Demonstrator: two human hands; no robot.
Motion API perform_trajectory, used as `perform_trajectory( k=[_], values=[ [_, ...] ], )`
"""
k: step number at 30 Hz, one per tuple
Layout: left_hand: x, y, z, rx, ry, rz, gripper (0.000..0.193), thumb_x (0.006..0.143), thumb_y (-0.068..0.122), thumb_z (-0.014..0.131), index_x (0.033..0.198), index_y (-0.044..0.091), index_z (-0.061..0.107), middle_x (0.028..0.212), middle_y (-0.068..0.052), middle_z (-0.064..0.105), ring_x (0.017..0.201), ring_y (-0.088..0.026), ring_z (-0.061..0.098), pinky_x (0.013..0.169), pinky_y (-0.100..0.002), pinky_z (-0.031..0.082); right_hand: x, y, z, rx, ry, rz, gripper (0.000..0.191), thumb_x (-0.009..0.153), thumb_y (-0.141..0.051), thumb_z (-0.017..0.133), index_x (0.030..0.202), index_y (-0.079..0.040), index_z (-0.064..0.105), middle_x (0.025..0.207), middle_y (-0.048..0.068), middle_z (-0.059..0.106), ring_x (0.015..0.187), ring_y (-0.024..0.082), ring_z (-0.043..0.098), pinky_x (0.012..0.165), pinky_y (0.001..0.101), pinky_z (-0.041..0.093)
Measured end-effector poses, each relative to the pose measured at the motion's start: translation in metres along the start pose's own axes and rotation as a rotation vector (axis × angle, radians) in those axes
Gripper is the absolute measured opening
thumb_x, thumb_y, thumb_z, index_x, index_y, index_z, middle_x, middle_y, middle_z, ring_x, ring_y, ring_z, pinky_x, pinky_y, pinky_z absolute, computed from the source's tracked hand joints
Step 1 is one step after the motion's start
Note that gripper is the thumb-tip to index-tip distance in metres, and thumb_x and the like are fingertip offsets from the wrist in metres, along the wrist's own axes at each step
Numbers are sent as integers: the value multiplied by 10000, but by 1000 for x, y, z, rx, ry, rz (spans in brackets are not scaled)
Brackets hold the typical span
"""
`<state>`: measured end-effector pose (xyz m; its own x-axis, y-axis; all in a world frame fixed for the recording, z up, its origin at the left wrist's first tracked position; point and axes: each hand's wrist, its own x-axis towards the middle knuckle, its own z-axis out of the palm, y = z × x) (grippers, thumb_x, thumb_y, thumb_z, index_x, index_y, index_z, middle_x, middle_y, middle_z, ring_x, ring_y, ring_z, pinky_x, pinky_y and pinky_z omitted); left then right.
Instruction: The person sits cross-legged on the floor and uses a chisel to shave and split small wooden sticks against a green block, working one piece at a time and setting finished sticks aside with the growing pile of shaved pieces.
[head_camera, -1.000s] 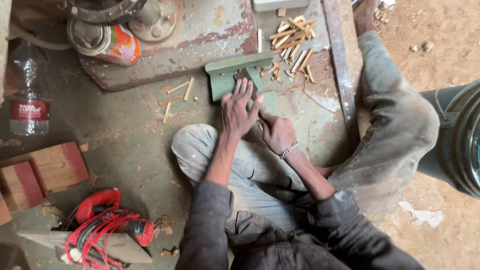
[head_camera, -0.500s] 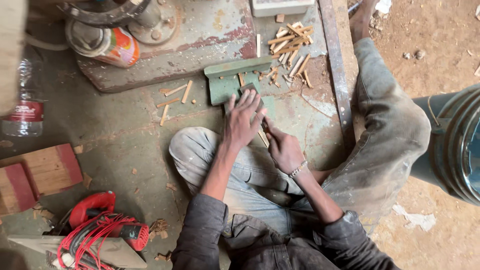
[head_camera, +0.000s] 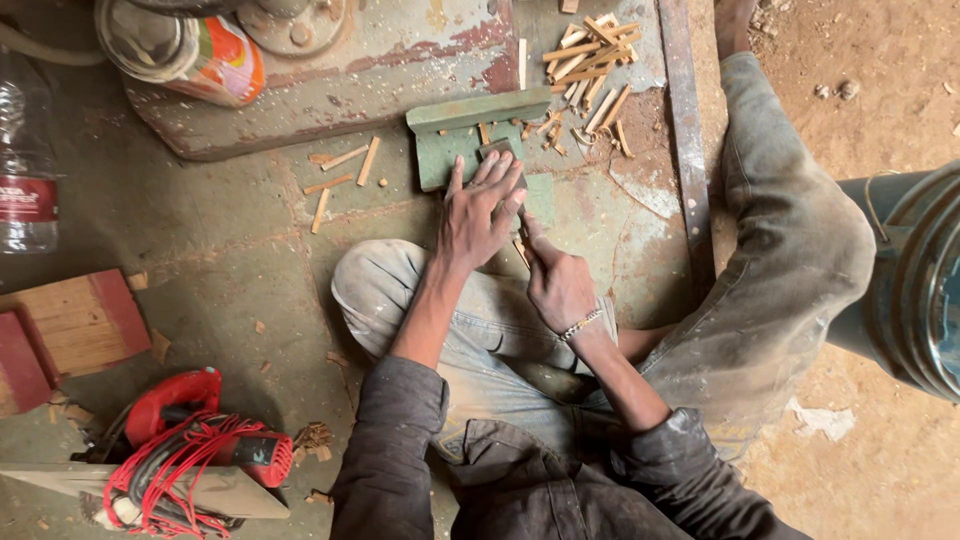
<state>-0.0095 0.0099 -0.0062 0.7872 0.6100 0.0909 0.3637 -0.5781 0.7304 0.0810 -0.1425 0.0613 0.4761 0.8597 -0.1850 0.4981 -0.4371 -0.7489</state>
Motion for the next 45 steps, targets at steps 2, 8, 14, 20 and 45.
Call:
perform_trajectory(
  k=[2, 8, 14, 20, 45],
  values=[
    [5, -7, 1, 22, 28, 31, 512, 1070, 354, 489, 1439, 14, 588, 1517, -191, 535, 1473, -346, 432, 1253, -602, 160, 8, 3, 7, -21, 12, 9, 558, 917, -40, 546, 1471, -110, 549, 879, 316, 656, 824, 473, 677, 730, 518, 536],
    [21, -24, 4, 6, -27, -12, 525, 1062, 346, 488, 1467, 19, 561, 1560, -181, 476, 1503, -325, 376, 1243, -593, 166, 20, 6, 44, -71, 90, 49, 475, 969, -138, 585, 1443, -150, 584, 817, 309, 648, 764, 468, 665, 684, 535, 512],
    [33, -27, -25, -179, 108, -60, 370, 995, 162, 572, 1336, 68, 678, 1375, -154, 659, 1349, -285, 572, 1155, -483, 390, 21, 13, 20, 221, 60, 110, 495, 1017, -197, 574, 1511, -187, 539, 678, 161, 622, 571, 218, 639, 617, 373, 541],
    [43, -32, -42, 260, 63, 186, 307, 880, -44, 620, 1047, 138, 802, 1202, -88, 770, 1074, -255, 693, 906, -382, 568, -27, 48, -34, 363, 26, 237, 499, 1036, -220, 506, 1534, -194, 483, 670, -10, 608, 591, 90, 583, 589, 300, 517],
    [1, -9, -8, -72, 434, 116, 172, 991, 132, 608, 1061, 36, 732, 1208, -130, 740, 1200, -306, 704, 1094, -423, 550, 0, 12, 7, 89, 7, 8, 483, 995, -180, 594, 1476, -191, 548, 827, 281, 656, 749, 448, 674, 681, 491, 527]
  ],
)
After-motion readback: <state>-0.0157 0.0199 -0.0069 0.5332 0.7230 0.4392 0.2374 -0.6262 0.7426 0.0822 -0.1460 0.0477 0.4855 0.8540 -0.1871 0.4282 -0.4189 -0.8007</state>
